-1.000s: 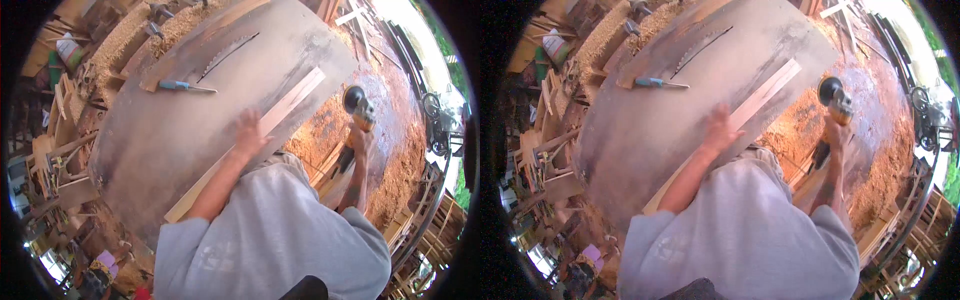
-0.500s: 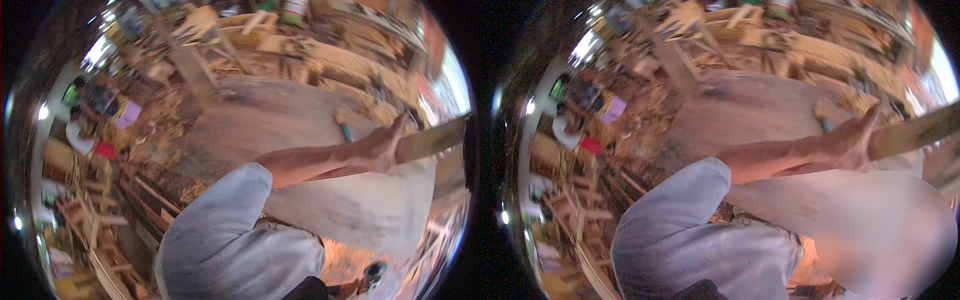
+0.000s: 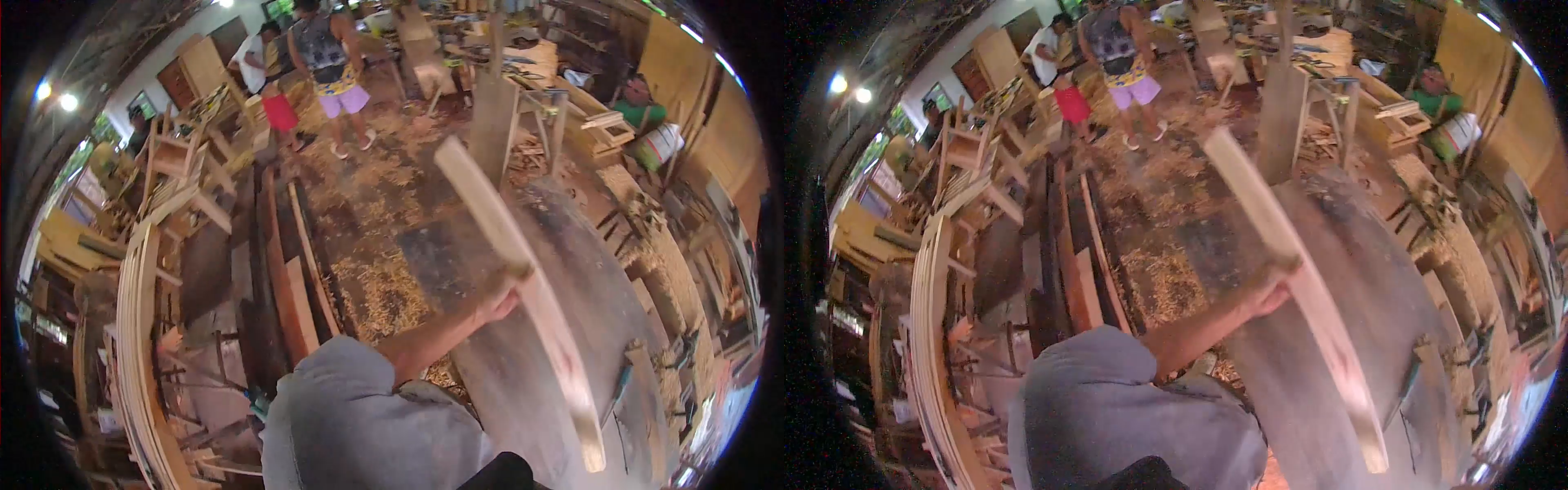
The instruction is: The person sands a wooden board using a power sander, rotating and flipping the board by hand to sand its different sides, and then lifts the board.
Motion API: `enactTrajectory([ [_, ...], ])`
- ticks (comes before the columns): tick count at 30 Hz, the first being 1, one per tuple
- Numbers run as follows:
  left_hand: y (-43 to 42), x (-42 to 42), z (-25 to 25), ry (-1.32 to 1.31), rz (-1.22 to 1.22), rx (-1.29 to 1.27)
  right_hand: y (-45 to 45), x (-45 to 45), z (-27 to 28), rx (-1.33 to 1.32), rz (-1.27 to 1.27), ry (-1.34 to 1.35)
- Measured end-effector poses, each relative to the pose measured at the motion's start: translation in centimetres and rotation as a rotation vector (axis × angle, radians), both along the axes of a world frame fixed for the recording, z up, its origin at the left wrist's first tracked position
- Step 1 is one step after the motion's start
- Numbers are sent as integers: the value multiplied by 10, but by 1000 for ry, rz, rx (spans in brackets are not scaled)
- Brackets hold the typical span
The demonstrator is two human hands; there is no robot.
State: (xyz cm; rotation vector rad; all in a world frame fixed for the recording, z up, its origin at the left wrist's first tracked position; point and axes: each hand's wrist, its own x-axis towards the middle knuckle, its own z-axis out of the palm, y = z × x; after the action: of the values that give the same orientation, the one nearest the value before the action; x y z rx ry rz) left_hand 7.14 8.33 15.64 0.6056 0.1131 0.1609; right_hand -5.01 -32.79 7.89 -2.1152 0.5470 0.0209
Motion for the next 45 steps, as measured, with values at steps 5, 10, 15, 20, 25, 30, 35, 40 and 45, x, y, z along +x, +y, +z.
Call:
enactTrajectory([
  [5,3,-67,-140,448,9,-101,-3,-9,0,-22,19,-10],
  [10,39,-88,-158,469,-598,1385,-19,-71,39,-74,-114,-64],
  [15,91,-82,-113,762,-1173,629,52,-84,66,120,-371,-241],
  [20,74,-57,-120,482,-843,1076,87,-66,41,13,-175,106],
  [25,43,-33,-197,-7,89,1926,138,-29,37,-215,-29,276],
  [30,44,-38,-209,-39,184,2035,102,-20,34,-235,-52,427],
  [35,45,-36,-216,-125,284,2004,-2,-32,7,-306,-208,209],
  [40,31,-52,-213,34,40,1608,-79,-9,-16,-247,-186,208],
  [45,23,-54,-219,49,158,1906,-10,119,-64,-155,65,185],
])
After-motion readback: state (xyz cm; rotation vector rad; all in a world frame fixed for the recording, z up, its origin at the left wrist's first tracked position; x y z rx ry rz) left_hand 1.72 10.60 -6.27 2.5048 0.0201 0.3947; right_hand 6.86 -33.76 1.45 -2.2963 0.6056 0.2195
